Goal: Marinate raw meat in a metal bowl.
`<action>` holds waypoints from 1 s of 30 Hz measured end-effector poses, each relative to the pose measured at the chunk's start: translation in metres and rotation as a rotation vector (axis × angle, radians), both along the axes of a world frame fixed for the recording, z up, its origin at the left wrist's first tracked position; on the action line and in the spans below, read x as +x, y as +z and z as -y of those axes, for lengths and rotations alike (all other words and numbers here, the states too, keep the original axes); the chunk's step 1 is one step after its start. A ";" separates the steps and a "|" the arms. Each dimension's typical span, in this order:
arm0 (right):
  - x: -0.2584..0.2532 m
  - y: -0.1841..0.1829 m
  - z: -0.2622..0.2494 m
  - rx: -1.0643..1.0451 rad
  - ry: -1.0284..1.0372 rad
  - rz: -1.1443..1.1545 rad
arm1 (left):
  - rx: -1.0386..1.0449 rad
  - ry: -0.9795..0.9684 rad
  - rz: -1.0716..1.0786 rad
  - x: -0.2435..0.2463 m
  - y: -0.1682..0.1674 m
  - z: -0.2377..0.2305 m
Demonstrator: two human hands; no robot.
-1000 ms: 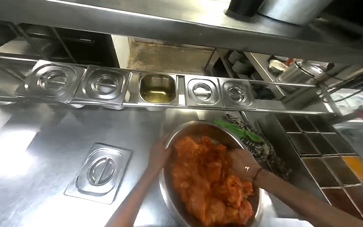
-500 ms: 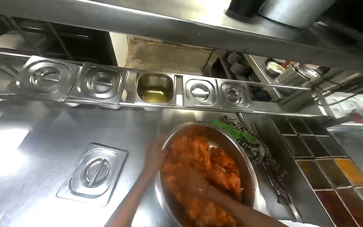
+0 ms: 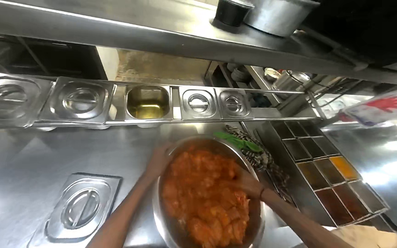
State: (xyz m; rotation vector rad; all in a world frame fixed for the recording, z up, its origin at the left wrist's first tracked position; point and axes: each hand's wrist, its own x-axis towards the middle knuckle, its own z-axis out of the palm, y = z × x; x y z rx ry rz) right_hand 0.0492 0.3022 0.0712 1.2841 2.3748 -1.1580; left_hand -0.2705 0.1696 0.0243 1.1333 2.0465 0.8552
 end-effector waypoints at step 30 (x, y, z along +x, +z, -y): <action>0.002 -0.012 0.042 0.112 0.291 0.424 | 0.063 0.251 0.098 0.020 -0.006 0.032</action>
